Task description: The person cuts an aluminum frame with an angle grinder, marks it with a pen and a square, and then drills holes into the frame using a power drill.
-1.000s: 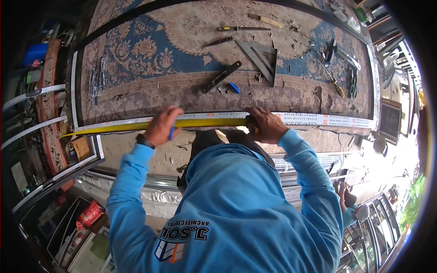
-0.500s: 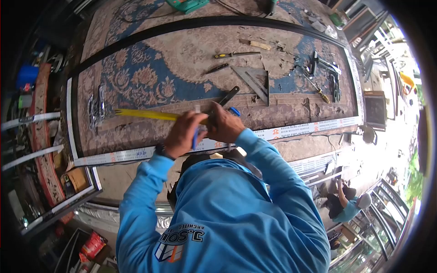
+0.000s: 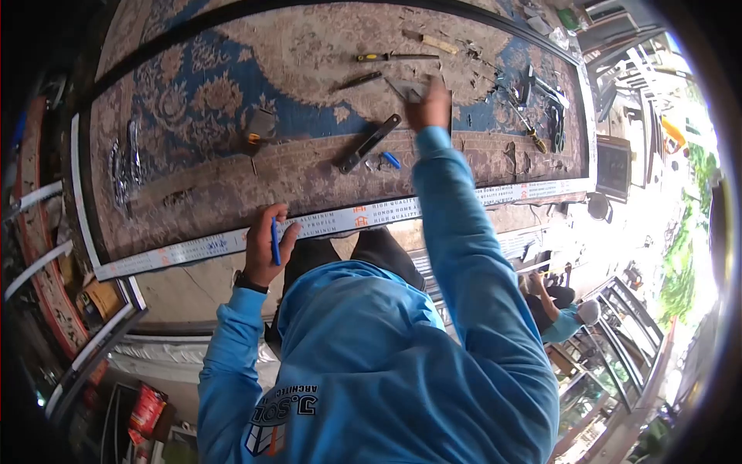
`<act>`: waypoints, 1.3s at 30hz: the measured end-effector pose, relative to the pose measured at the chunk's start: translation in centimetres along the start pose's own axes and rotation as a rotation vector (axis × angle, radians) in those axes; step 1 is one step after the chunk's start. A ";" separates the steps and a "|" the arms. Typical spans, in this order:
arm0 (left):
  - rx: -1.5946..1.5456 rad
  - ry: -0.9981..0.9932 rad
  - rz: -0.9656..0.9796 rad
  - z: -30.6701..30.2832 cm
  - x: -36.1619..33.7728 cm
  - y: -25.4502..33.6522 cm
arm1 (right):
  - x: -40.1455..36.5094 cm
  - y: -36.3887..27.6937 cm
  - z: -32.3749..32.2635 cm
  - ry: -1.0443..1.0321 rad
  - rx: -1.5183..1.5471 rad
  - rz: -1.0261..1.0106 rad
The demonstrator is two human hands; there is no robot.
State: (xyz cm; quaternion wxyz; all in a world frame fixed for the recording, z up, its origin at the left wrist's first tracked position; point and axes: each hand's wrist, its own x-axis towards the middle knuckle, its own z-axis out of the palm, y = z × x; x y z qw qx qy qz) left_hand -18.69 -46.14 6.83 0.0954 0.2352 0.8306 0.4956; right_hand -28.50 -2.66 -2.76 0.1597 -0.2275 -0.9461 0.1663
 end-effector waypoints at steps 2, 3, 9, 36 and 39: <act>-0.023 -0.045 0.004 2.4 0.0 0.8 | 0.1 6.4 -1.7 0.002 -0.214 0.488; -0.033 -0.055 0.017 4.0 0.2 0.7 | 0.4 7.5 -3.3 -0.127 -0.246 0.652; 0.213 0.033 0.191 13.9 6.2 0.0 | 0.1 14.4 -1.4 -0.182 -0.139 0.478; -0.243 0.139 -0.222 27.6 -2.9 7.5 | -17.0 14.8 -10.3 -0.458 0.261 -0.656; -0.273 0.122 -0.273 28.1 -2.9 7.6 | -17.2 15.0 -10.3 -0.447 0.260 -0.669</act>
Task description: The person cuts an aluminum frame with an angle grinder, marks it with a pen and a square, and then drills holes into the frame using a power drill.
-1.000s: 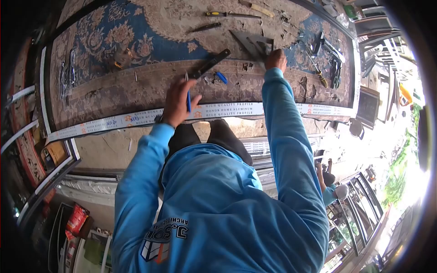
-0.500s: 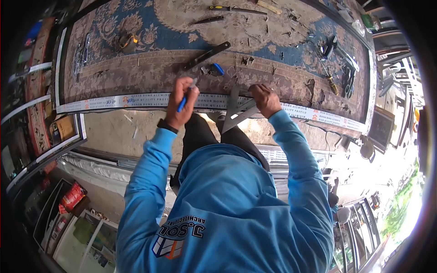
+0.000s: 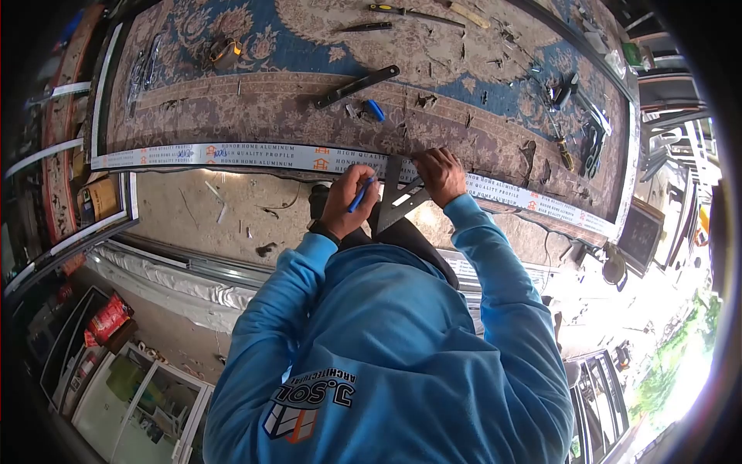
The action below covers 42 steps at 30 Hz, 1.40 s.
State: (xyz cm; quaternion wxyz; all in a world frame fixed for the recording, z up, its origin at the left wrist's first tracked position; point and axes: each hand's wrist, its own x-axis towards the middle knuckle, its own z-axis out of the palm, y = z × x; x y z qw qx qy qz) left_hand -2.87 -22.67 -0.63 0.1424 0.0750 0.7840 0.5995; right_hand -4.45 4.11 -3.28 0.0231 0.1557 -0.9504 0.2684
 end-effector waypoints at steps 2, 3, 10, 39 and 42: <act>-0.011 0.004 0.022 0.2 0.1 0.0 | 0.0 0.2 0.1 0.004 -0.014 -0.014; -0.001 0.007 0.022 0.2 0.1 0.0 | 0.1 0.1 0.1 -0.002 -0.011 -0.013; 0.007 -0.006 0.023 0.4 0.2 0.1 | 0.2 0.0 0.1 0.006 -0.006 -0.004; 0.326 0.056 0.191 0.5 2.5 1.8 | 0.2 0.1 0.1 0.035 0.023 -0.019; 0.324 0.025 0.213 0.4 1.8 1.8 | 0.0 0.2 0.4 0.032 0.022 -0.020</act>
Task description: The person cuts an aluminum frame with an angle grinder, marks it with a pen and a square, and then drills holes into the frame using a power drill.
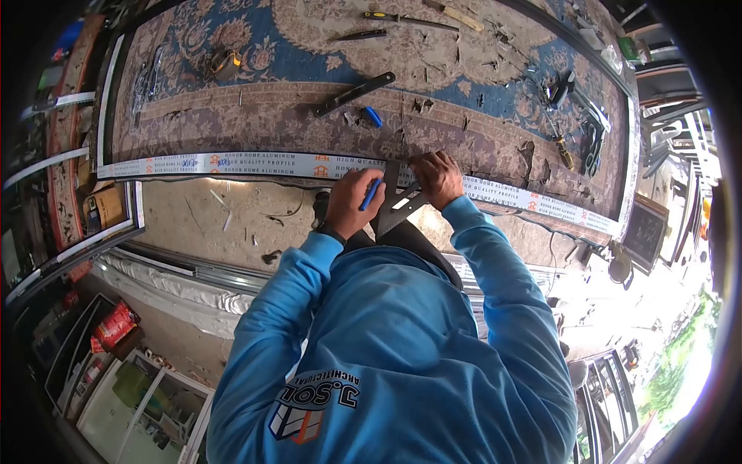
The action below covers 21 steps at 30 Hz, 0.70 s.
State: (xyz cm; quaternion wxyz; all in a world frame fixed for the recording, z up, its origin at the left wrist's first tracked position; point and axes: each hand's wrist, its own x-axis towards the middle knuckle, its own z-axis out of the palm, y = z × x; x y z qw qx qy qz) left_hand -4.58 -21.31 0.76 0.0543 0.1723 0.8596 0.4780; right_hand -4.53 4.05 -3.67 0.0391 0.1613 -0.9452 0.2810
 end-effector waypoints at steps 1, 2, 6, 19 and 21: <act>-0.011 -0.032 0.008 -0.4 -0.7 0.0 | 0.0 -0.1 -0.1 -0.007 -0.006 0.005; -0.021 -0.064 0.017 -0.9 -1.4 0.1 | 0.0 -0.1 -0.1 -0.015 -0.011 0.009; -0.007 -0.039 -0.021 -3.3 -3.3 1.5 | 0.1 0.0 -0.1 -0.007 -0.004 -0.003; -0.040 0.331 -0.201 -11.2 -5.6 -4.7 | 8.1 -9.3 7.7 -0.042 0.034 -0.031; -0.047 0.355 -0.201 -11.5 -5.4 -5.2 | 9.0 -10.6 8.6 -0.086 0.063 0.031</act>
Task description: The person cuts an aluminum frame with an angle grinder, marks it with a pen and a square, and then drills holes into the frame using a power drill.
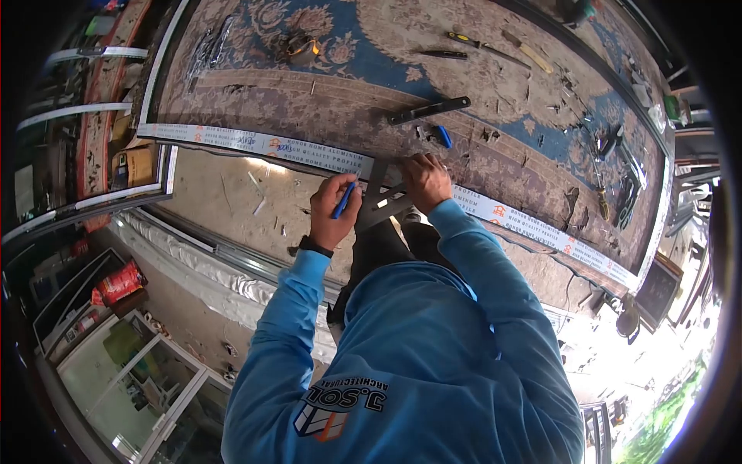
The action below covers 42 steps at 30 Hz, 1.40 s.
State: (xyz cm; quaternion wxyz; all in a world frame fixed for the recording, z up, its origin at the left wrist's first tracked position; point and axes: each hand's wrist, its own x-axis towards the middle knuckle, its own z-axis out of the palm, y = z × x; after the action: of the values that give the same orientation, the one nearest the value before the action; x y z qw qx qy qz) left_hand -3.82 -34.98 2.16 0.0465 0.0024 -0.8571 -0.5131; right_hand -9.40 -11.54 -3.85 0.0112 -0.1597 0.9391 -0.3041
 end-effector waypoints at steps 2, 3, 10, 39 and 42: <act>-0.008 -0.016 0.007 -0.3 0.4 -0.3 | 0.3 -0.8 0.4 -0.010 -0.005 0.038; -0.015 -0.026 0.010 -0.4 0.6 -0.4 | 0.4 -1.0 0.3 0.002 0.010 0.032; -0.099 -0.055 0.008 -0.5 1.2 -2.3 | 0.8 -1.4 0.5 0.037 0.013 0.009; 0.027 -0.180 0.095 -2.2 3.0 -2.2 | 0.7 -1.5 0.4 0.017 0.003 0.019; 0.005 -0.159 0.117 -1.0 4.0 -2.9 | 0.6 -1.5 0.4 0.014 0.005 0.019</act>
State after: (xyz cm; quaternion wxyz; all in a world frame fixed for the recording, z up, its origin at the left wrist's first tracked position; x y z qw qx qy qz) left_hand -7.81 -37.46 0.42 0.0083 -0.0881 -0.8579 -0.5061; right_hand -9.51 -13.08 -3.30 0.0078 -0.1484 0.9399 -0.3073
